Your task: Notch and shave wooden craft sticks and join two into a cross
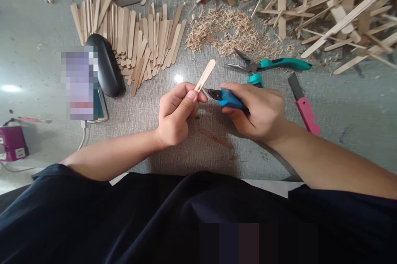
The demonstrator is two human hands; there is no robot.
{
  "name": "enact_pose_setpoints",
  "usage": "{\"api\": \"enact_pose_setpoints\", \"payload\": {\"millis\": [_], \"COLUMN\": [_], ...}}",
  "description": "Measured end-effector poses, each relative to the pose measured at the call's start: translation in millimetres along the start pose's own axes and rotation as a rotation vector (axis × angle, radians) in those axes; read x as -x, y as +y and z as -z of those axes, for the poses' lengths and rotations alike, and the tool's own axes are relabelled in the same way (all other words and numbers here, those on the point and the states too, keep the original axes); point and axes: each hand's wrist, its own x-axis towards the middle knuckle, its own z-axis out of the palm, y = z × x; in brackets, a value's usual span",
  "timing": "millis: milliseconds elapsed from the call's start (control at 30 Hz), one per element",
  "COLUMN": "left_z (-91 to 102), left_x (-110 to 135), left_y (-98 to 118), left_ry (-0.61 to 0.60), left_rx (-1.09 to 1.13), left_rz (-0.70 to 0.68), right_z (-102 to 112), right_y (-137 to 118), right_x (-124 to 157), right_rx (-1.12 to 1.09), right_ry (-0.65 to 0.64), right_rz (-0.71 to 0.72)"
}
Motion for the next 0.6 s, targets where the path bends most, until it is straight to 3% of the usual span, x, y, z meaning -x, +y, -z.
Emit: {"api": "enact_pose_setpoints", "payload": {"millis": [233,400,600], "left_z": [-2.5,-1.4,0.0], "left_x": [-0.7,-0.3,-1.3], "left_y": [1.9,1.2,4.7], "left_ry": [0.04,0.031,-0.014], "left_rx": [-0.023,-0.031,-0.005], "left_rz": [0.04,-0.005,0.078], "right_z": [0.2,2.4,8.7], "right_y": [0.9,-0.4,-4.2], "right_x": [0.1,-2.4,-3.2], "right_rx": [-0.007,-0.027,-0.192], "right_ry": [-0.034,0.008,-0.091], "right_rz": [-0.021,0.045,-0.023]}}
